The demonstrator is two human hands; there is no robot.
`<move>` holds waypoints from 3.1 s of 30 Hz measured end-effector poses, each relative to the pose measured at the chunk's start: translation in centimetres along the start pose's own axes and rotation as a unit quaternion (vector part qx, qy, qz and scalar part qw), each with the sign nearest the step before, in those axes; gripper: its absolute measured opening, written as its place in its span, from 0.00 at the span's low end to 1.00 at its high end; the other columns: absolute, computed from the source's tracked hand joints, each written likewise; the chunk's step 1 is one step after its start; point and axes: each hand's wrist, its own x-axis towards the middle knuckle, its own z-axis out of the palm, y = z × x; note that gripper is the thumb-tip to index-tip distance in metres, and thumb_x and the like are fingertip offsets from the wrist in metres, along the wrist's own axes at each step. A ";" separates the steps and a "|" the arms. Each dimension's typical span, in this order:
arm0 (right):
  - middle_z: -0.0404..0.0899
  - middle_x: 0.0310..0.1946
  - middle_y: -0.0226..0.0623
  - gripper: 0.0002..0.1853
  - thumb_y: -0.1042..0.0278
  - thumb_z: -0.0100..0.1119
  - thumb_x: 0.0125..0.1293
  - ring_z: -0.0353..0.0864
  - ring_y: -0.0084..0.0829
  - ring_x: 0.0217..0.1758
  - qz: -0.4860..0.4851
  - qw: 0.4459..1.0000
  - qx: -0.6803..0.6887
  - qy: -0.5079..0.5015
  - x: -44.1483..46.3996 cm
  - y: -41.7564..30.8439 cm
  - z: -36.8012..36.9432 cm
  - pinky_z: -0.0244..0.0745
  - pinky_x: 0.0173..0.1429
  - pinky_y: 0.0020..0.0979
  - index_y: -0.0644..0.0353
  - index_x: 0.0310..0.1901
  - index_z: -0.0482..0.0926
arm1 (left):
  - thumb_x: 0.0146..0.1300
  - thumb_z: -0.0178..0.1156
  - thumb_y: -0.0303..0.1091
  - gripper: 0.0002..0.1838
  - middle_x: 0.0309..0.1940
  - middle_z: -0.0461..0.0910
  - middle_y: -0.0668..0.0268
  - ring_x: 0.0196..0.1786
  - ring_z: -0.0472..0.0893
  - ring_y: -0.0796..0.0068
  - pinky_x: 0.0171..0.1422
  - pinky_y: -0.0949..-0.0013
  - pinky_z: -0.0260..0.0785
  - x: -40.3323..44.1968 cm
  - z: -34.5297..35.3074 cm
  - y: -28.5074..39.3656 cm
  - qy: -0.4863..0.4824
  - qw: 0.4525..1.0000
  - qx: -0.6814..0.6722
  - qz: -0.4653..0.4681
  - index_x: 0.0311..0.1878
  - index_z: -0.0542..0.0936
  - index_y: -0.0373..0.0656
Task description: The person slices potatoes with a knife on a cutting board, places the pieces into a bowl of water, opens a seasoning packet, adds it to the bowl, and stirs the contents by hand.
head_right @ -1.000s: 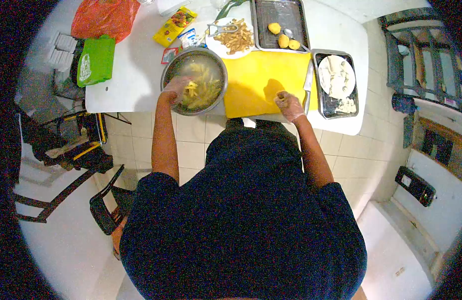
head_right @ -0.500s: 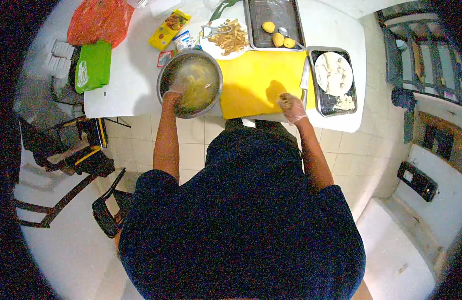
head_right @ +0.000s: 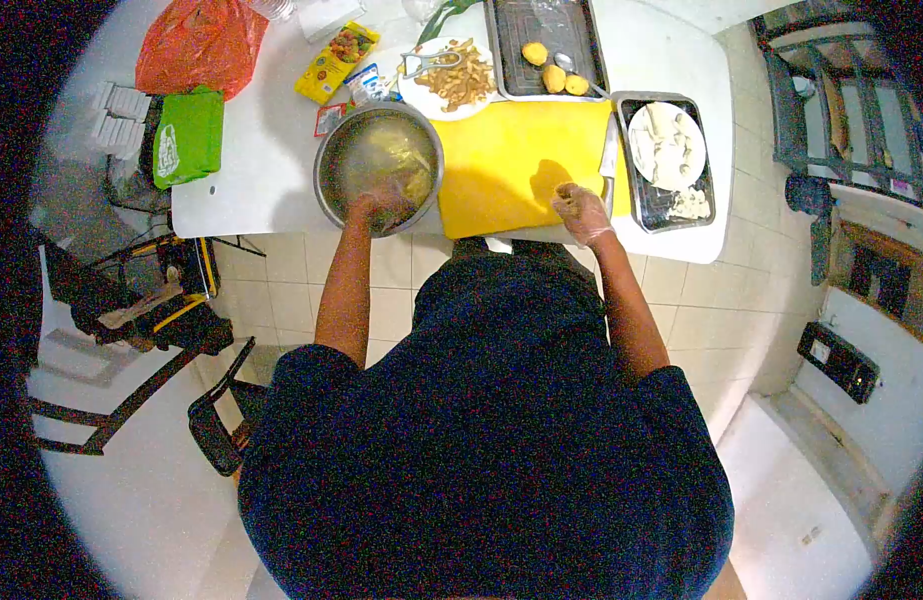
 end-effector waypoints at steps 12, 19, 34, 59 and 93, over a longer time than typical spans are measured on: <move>0.81 0.45 0.53 0.21 0.57 0.60 0.63 0.81 0.48 0.50 0.025 1.000 0.013 0.003 -0.3 -0.5 -0.8 0.74 0.56 0.39 0.67 0.49 0.78 | 0.63 0.57 0.33 0.16 0.52 0.81 0.62 0.55 0.79 0.62 0.63 0.59 0.69 4.3 -2.3 -6.8 0.136 0.965 -0.014 0.225 0.55 0.80 0.49; 0.81 0.45 0.53 0.21 0.57 0.59 0.64 0.81 0.47 0.50 0.044 0.999 -0.007 -0.004 -0.4 -0.7 -0.9 0.74 0.56 0.39 0.67 0.50 0.78 | 0.57 0.63 0.50 0.26 0.56 0.76 0.49 0.57 0.77 0.55 0.64 0.60 0.67 1.5 -5.2 -1.9 0.273 0.959 -0.080 -0.002 0.56 0.79 0.49; 0.82 0.43 0.52 0.22 0.54 0.58 0.64 0.81 0.48 0.48 0.021 1.000 -0.011 0.008 -0.5 -0.5 -0.8 0.74 0.55 0.41 0.66 0.48 0.78 | 0.52 0.69 0.40 0.30 0.54 0.78 0.50 0.56 0.78 0.51 0.63 0.58 0.68 5.9 1.9 -0.1 0.138 0.971 -0.194 0.017 0.60 0.74 0.46; 0.82 0.44 0.51 0.20 0.57 0.60 0.62 0.81 0.46 0.49 0.019 1.000 0.013 0.002 0.0 0.2 -0.5 0.75 0.55 0.38 0.64 0.49 0.78 | 0.57 0.64 0.48 0.31 0.51 0.79 0.47 0.52 0.80 0.56 0.58 0.59 0.69 1.6 0.2 -8.4 0.187 0.973 0.050 0.123 0.62 0.74 0.43; 0.81 0.43 0.53 0.19 0.57 0.60 0.62 0.80 0.48 0.49 0.032 0.999 0.009 0.003 -1.0 -0.2 -0.2 0.74 0.55 0.39 0.66 0.47 0.78 | 0.46 0.71 0.52 0.36 0.59 0.76 0.55 0.60 0.75 0.57 0.68 0.57 0.64 0.1 -0.4 -2.0 0.035 0.989 0.133 0.050 0.60 0.76 0.51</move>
